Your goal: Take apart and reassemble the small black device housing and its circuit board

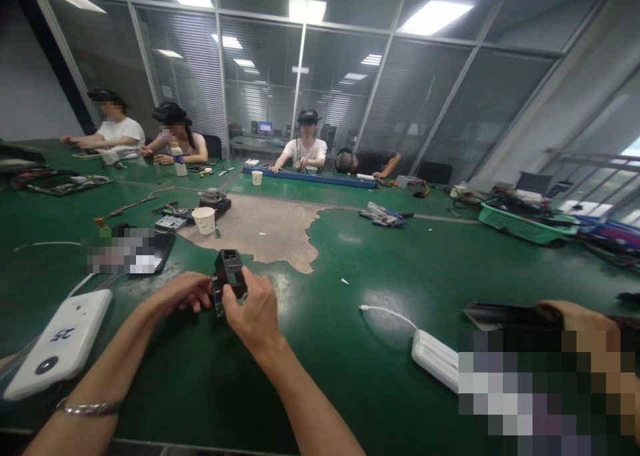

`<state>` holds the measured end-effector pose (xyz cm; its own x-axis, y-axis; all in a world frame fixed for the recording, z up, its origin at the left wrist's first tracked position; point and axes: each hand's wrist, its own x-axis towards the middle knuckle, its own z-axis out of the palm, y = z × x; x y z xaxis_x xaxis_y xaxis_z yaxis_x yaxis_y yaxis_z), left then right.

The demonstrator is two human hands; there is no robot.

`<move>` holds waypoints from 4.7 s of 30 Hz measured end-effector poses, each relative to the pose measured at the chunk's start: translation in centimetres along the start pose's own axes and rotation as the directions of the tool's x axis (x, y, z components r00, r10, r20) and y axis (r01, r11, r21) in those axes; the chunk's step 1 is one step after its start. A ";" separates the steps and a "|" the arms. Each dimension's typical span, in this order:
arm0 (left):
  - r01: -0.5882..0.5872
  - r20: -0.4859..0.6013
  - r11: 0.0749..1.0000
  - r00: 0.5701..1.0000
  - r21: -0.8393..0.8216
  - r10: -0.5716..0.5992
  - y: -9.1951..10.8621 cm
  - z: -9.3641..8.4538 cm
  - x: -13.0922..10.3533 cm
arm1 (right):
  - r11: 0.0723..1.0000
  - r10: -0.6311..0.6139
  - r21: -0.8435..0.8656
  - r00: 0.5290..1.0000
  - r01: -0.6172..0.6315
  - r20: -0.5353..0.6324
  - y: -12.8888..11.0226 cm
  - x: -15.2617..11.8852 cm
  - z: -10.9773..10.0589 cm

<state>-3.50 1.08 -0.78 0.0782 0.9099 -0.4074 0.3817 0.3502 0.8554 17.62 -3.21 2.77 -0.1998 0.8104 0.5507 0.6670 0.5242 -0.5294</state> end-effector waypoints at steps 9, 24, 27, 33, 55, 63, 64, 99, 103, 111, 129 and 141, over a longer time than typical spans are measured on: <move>0.004 -0.061 1.000 0.998 0.013 -0.003 -0.1 -0.5 0.1 | 0.992 -0.081 -0.086 0.993 0.089 0.090 -1.2 -1.2 2.2; -0.015 -0.054 1.000 0.998 -0.020 0.014 -0.4 -0.5 0.2 | 0.970 0.038 -0.242 0.983 0.006 0.177 -0.6 -2.2 3.4; -0.013 -0.032 1.000 0.999 -0.021 0.012 -0.5 -0.5 0.5 | 0.968 0.059 -0.251 0.979 -0.008 0.195 -0.5 -2.3 3.4; -0.034 -0.008 0.999 0.999 -0.017 0.034 -0.5 -0.2 0.4 | 0.971 0.082 -0.236 0.977 -0.034 0.197 -0.6 -2.3 3.3; 0.008 0.004 1.000 1.000 0.017 -0.008 -0.3 -0.1 0.2 | 0.973 0.215 -0.105 0.971 -0.204 0.102 3.1 -0.8 -0.7; -0.004 0.006 1.000 1.000 0.017 0.004 -0.3 -0.1 0.2 | 0.954 0.225 -0.228 0.967 -0.193 0.120 4.4 -2.5 0.6; -0.003 0.007 1.000 1.000 0.018 0.003 -0.4 -0.1 0.2 | 0.959 0.198 -0.224 0.975 -0.172 0.101 4.5 -2.6 0.7; -0.009 -0.063 1.000 0.998 -0.005 0.009 -0.6 -0.3 0.3 | 0.977 -0.015 -0.205 0.971 0.065 0.237 -1.2 -0.5 1.7; 0.004 -0.078 1.000 0.997 0.029 -0.001 -0.6 -0.4 0.3 | 0.969 0.004 -0.238 0.958 0.067 0.285 -1.0 -0.9 1.4; -0.015 -0.080 0.999 0.997 0.039 0.018 -0.6 -0.8 0.4 | 0.965 0.049 -0.261 0.952 0.032 0.301 -1.0 -0.8 1.7; -0.028 -0.030 0.999 0.999 0.028 0.029 -0.7 -0.5 0.6 | 0.993 0.021 -0.119 0.984 0.000 0.176 -0.9 -0.9 1.7; 0.016 -0.045 0.998 0.999 0.057 -0.013 -0.2 0.0 0.0 | 0.977 0.120 -0.186 0.989 -0.101 0.091 3.0 -0.9 -1.3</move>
<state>-3.59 1.03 -0.90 0.0318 0.9143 -0.4037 0.4343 0.3511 0.8295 20.68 -2.69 1.54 -0.1828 0.8879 0.4223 0.8059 0.3813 -0.4529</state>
